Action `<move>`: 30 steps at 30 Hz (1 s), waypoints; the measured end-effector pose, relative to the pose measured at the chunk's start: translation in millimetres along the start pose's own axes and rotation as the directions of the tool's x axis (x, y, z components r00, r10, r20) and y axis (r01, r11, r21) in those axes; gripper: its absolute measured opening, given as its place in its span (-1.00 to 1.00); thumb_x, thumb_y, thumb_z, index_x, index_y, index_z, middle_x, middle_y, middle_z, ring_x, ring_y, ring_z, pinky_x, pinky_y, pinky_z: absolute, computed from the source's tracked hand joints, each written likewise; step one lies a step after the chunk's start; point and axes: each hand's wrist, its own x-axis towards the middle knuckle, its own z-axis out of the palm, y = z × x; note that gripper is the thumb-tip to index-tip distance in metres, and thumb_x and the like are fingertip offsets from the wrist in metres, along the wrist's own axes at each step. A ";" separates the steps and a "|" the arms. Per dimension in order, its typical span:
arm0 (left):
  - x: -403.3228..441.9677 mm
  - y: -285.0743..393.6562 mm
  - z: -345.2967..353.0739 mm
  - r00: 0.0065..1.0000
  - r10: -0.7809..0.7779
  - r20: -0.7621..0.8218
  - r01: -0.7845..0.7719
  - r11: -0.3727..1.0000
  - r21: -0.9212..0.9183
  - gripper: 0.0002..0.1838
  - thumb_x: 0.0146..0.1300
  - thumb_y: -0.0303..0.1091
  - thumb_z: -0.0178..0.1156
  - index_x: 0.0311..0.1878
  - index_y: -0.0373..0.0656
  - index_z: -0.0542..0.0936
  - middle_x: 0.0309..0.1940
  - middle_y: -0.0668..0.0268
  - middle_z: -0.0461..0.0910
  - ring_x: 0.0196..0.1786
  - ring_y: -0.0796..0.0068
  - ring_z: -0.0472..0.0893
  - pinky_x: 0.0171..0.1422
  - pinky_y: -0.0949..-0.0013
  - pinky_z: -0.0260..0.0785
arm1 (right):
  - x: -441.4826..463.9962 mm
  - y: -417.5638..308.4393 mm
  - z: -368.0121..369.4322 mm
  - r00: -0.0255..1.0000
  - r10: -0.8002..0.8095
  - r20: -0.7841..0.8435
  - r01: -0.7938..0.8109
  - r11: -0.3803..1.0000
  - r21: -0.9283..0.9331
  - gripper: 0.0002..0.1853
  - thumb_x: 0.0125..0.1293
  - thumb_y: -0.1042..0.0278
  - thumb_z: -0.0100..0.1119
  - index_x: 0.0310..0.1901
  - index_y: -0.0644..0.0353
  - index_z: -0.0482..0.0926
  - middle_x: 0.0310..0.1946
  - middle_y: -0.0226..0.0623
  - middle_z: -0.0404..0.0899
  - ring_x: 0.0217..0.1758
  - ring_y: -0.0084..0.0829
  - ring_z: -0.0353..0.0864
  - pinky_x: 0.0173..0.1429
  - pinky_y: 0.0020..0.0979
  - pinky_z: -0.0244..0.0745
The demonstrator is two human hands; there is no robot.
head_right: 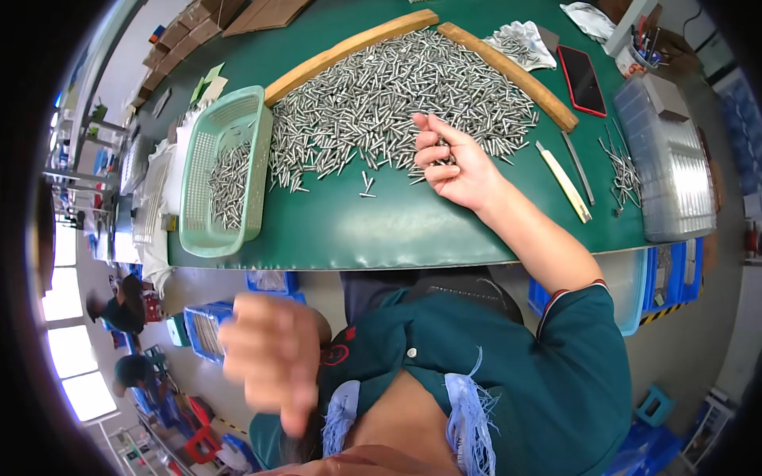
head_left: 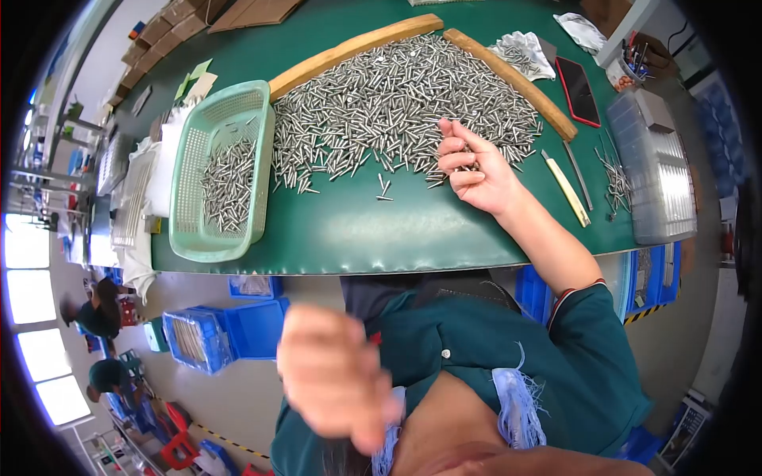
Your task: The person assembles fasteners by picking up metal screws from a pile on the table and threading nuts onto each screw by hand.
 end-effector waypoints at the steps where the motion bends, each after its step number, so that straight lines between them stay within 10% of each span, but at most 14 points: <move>1: -6.3 -16.0 -6.5 0.982 -0.163 0.098 0.136 0.962 0.237 -0.87 0.07 -0.19 0.16 -0.42 0.00 0.57 -0.50 0.40 0.43 -0.38 0.40 0.42 -0.31 0.36 0.27 | -0.1 0.4 2.0 1.000 -0.012 -0.010 0.013 1.000 0.012 -0.79 0.40 0.16 -0.08 -0.06 0.02 0.46 -0.46 -0.58 0.33 -0.53 -0.77 0.26 -0.72 -0.73 0.03; 3: -21.8 -63.8 -13.7 0.862 -0.467 0.196 0.286 0.768 0.573 -0.87 -0.04 -0.46 0.29 -0.36 -0.11 0.58 -0.42 0.33 0.54 -0.33 0.34 0.47 -0.27 0.32 0.32 | -0.5 1.8 6.6 0.999 -0.039 -0.029 0.040 0.999 0.038 -0.81 0.38 0.17 -0.03 -0.08 0.00 0.45 -0.44 -0.59 0.38 -0.51 -0.78 0.29 -0.71 -0.74 0.04; 6: -64.2 -114.7 -31.7 0.623 -0.771 0.128 0.345 0.418 0.841 -0.75 0.05 -0.26 0.31 -0.21 -0.12 0.57 -0.35 0.28 0.52 -0.27 0.29 0.52 -0.24 0.30 0.37 | -0.7 4.3 5.9 0.997 -0.046 -0.060 0.047 0.999 0.024 -0.81 0.37 0.15 -0.01 -0.09 -0.01 0.46 -0.38 -0.59 0.40 -0.48 -0.77 0.31 -0.71 -0.74 0.03; 12: -68.6 -131.5 -17.6 0.420 -0.899 0.121 0.299 0.263 0.917 -0.68 0.08 -0.24 0.27 -0.11 -0.10 0.51 -0.22 0.23 0.47 -0.24 0.24 0.55 -0.19 0.27 0.41 | -0.5 6.0 6.1 0.998 -0.020 -0.067 0.017 0.999 -0.045 -0.62 0.35 -0.05 -0.05 -0.54 -0.02 0.31 -0.48 -0.60 0.26 -0.51 -0.77 0.26 -0.72 -0.74 -0.01; 30: -56.5 -151.5 6.7 0.392 -0.706 0.590 0.229 0.696 0.681 -0.87 0.09 -0.35 0.20 -0.27 -0.09 0.54 -0.37 0.28 0.43 -0.29 0.29 0.52 -0.23 0.28 0.39 | -1.8 12.9 15.9 0.966 -0.093 -0.242 -0.006 0.926 -0.378 -0.67 0.33 -0.05 -0.01 -0.34 0.05 0.38 -0.59 -0.61 0.22 -0.67 -0.82 0.15 -0.77 -0.76 -0.11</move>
